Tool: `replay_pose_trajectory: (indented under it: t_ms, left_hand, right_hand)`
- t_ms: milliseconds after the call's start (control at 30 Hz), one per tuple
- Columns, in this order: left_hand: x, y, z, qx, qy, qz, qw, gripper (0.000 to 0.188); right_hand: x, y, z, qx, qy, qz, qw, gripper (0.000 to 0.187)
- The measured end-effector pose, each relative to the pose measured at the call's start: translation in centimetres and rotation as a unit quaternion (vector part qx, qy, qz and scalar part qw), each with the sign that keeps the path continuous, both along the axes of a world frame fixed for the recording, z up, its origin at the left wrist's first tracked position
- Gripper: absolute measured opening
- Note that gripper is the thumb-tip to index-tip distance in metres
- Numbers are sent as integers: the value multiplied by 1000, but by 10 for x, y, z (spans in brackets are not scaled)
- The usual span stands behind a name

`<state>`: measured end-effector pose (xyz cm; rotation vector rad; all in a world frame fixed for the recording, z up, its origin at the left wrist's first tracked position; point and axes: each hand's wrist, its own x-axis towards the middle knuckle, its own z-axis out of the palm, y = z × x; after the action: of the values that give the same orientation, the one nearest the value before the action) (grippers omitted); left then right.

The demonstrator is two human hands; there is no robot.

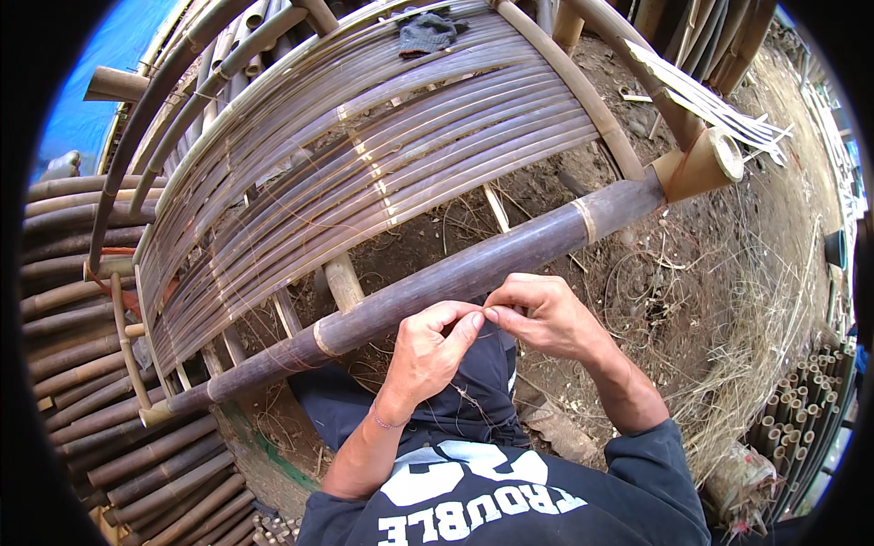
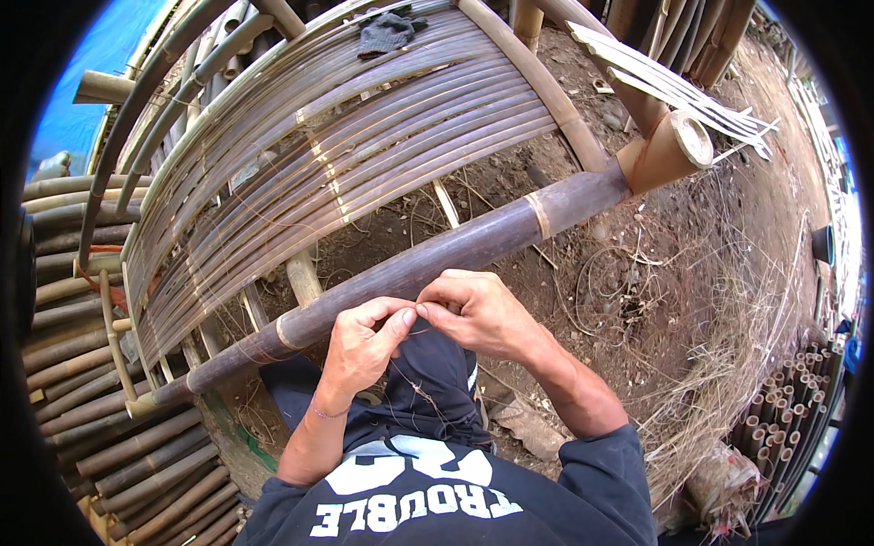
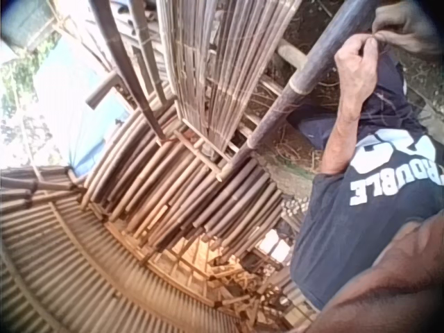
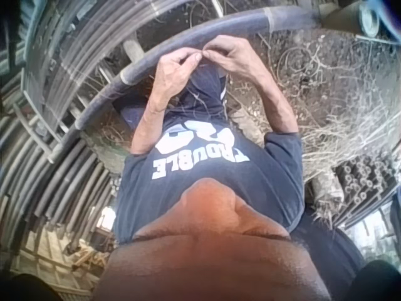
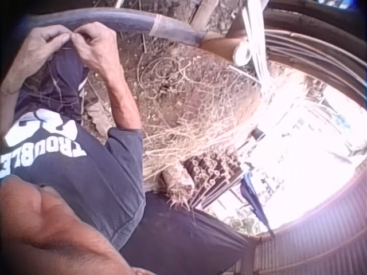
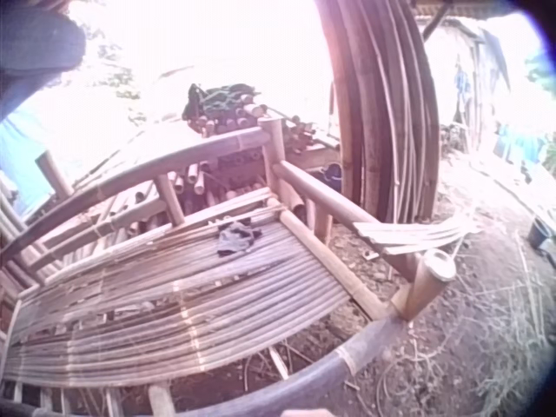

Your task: The person sits on the ground and weaves thin bamboo strips through a large circular bamboo frame. They pull the strips through the vertical supports and tie knots to secure the weave, working on the structure by hand.

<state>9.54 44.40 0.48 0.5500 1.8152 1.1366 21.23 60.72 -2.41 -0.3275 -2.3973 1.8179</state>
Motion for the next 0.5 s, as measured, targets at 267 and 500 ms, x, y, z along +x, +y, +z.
replay_pose_trajectory:
  t_ms: [267,500]
  left_hand:
    - [3,-6,-13,94,-108,150,978,21]
    - [22,-2,-10,58,-87,107,989,23]
  right_hand:
    - [17,-11,-13,-389,-13,-103,915,61]
    - [5,-27,-21,-361,34,-158,919,30]
